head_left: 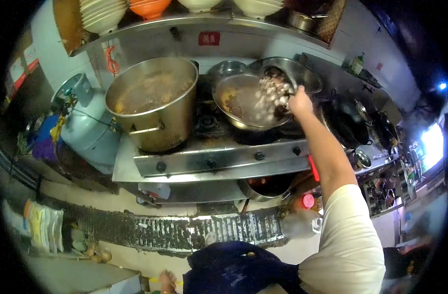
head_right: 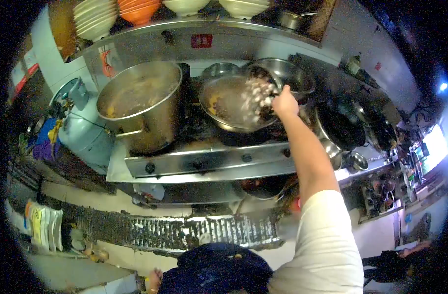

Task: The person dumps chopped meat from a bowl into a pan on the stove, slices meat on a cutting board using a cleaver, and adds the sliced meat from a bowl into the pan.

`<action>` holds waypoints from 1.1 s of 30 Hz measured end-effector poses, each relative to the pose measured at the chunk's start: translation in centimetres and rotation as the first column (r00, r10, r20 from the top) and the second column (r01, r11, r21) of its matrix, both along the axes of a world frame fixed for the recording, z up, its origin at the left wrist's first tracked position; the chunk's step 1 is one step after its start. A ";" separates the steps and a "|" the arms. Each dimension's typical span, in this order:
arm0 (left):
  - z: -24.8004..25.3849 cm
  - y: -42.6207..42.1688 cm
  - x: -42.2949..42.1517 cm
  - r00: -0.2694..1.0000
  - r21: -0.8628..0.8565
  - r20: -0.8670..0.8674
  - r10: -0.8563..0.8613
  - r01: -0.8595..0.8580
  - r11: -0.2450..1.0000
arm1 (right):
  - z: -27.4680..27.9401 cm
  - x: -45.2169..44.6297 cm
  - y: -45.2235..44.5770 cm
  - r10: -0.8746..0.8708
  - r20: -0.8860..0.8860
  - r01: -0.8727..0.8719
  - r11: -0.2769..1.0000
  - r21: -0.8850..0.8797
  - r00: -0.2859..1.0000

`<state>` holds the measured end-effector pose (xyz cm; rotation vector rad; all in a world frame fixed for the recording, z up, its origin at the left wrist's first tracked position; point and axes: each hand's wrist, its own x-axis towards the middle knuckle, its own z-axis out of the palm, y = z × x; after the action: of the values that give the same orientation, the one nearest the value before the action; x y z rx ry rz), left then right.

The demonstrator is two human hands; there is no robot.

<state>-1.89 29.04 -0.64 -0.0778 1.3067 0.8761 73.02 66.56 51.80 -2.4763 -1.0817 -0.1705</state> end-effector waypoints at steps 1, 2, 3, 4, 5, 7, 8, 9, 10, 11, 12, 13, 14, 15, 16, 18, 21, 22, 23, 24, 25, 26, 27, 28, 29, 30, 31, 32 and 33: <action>1.4 5.1 -0.5 0.984 0.146 0.113 -0.136 0.118 0.982 | -0.1 -0.1 1.0 0.025 0.088 -0.020 0.998 -0.054 0.996; 7.0 9.9 3.2 0.995 0.209 -0.103 0.015 0.007 0.978 | -0.1 -0.1 1.9 0.058 0.173 -0.039 0.993 -0.110 0.983; 12.3 14.4 5.6 0.980 0.284 -0.199 0.005 0.053 0.957 | -0.1 0.1 2.6 0.106 0.242 -0.064 0.982 -0.176 0.964; 15.5 18.0 6.8 0.955 0.355 -0.296 0.009 0.101 0.929 | 0.0 0.4 3.4 0.163 0.305 -0.090 0.967 -0.239 0.938; 16.7 20.6 7.2 0.940 0.343 -0.339 0.021 0.103 0.934 | 0.6 0.4 4.0 0.215 0.372 -0.100 0.947 -0.305 0.903; 18.0 24.5 7.3 0.903 0.331 -0.426 0.045 0.110 0.937 | 1.3 0.8 4.7 0.310 0.535 -0.165 0.939 -0.302 0.786; 17.0 25.3 6.6 0.917 0.354 -0.398 0.016 0.138 0.925 | 1.9 1.2 5.1 0.355 0.568 -0.191 0.925 -0.328 0.743; 15.9 25.9 6.0 0.929 0.378 -0.368 -0.022 0.171 0.910 | 2.3 1.6 5.4 0.383 0.604 -0.189 0.913 -0.361 0.699; 14.7 26.1 5.4 0.939 0.401 -0.338 -0.068 0.210 0.892 | 3.0 1.5 5.3 0.376 0.619 -0.183 0.917 -0.354 0.690; 14.7 25.8 5.6 0.932 0.436 -0.334 -0.140 0.284 0.854 | 3.8 0.8 5.2 0.365 0.633 -0.172 0.922 -0.347 0.683; 14.4 25.0 6.5 0.916 0.331 -0.390 -0.098 0.239 0.913 | 4.2 0.4 4.9 0.353 0.642 -0.155 0.926 -0.344 0.680; 14.9 24.4 7.7 0.898 0.242 -0.419 -0.132 0.251 0.937 | 3.7 1.2 5.2 0.274 0.614 -0.157 0.958 -0.239 0.740; 14.9 23.8 7.2 0.904 0.265 -0.318 -0.286 0.375 0.888 | 4.1 0.3 4.7 0.189 0.528 -0.125 0.980 -0.153 0.828; 13.5 23.1 7.4 0.902 0.254 -0.334 -0.272 0.364 0.896 | 3.8 0.3 4.8 0.078 0.431 -0.052 0.996 -0.071 0.899; 14.3 22.6 7.1 0.865 0.241 -0.295 -0.405 0.477 0.845 | 3.4 0.7 4.9 -0.029 0.321 0.029 1.000 0.006 0.947; 14.6 21.9 7.2 0.879 0.127 -0.256 -0.402 0.443 0.888 | 0.6 2.9 5.2 -0.216 0.118 0.192 0.964 0.184 0.969; 13.6 22.5 6.0 0.825 0.000 -0.339 -0.451 0.480 0.877 | -0.9 1.6 3.2 0.270 -0.803 0.395 0.760 0.516 0.531; 13.2 23.3 5.5 0.805 0.014 -0.332 -0.491 0.525 0.851 | -2.9 2.7 2.9 0.354 -0.877 0.546 0.687 0.479 0.325; 12.9 24.0 4.9 0.784 0.024 -0.322 -0.531 0.568 0.823 | -4.5 3.3 1.9 0.486 -0.858 0.599 0.641 0.480 0.168; 11.3 24.6 2.9 0.759 0.033 -0.313 -0.571 0.610 0.792 | -5.7 3.1 0.4 0.608 -0.794 0.652 0.597 0.467 0.013; 9.5 26.5 1.5 0.723 0.092 -0.208 -0.659 0.685 0.723 | -7.0 2.7 -1.4 0.621 -0.784 0.689 0.572 0.444 -0.011; 10.4 27.3 1.9 0.759 0.071 -0.180 -0.626 0.644 0.762 | -8.1 1.9 -3.5 0.637 -0.771 0.725 0.545 0.422 -0.031; 9.0 28.7 1.1 0.792 0.187 -0.045 -0.609 0.605 0.774 | -8.1 0.4 -6.6 0.642 -0.764 0.713 0.563 0.418 -0.059; 7.1 30.1 0.0 0.795 0.289 0.095 -0.599 0.554 0.781 | -8.9 -0.3 -9.8 0.639 -0.765 0.728 0.562 0.394 -0.079; 8.1 30.4 0.8 0.794 0.189 -0.094 -0.600 0.606 0.773 | -9.8 -1.0 -13.2 0.620 -0.781 0.756 0.546 0.360 -0.076; 9.2 30.7 2.8 0.748 0.124 -0.268 -0.607 0.652 0.748 | -10.7 -1.8 -17.1 0.652 -0.756 0.818 0.467 0.335 -0.062; 13.3 30.9 6.8 0.668 0.035 -0.425 -0.610 0.686 0.727 | -12.6 -1.6 -21.8 0.699 -0.712 0.868 0.393 0.302 -0.069; 13.3 31.9 9.8 0.641 0.079 -0.430 -0.635 0.728 0.681 | -13.3 -3.6 -27.1 0.670 -0.742 0.830 0.400 0.390 0.026; 13.3 32.2 13.9 0.604 0.129 -0.408 -0.684 0.780 0.612 | -18.4 -1.9 -31.9 0.630 -0.776 0.952 0.256 0.166 -0.034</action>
<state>12.02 61.21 12.68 0.8503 1.3129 0.3315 71.11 34.70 33.42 -0.7330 0.4522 0.6796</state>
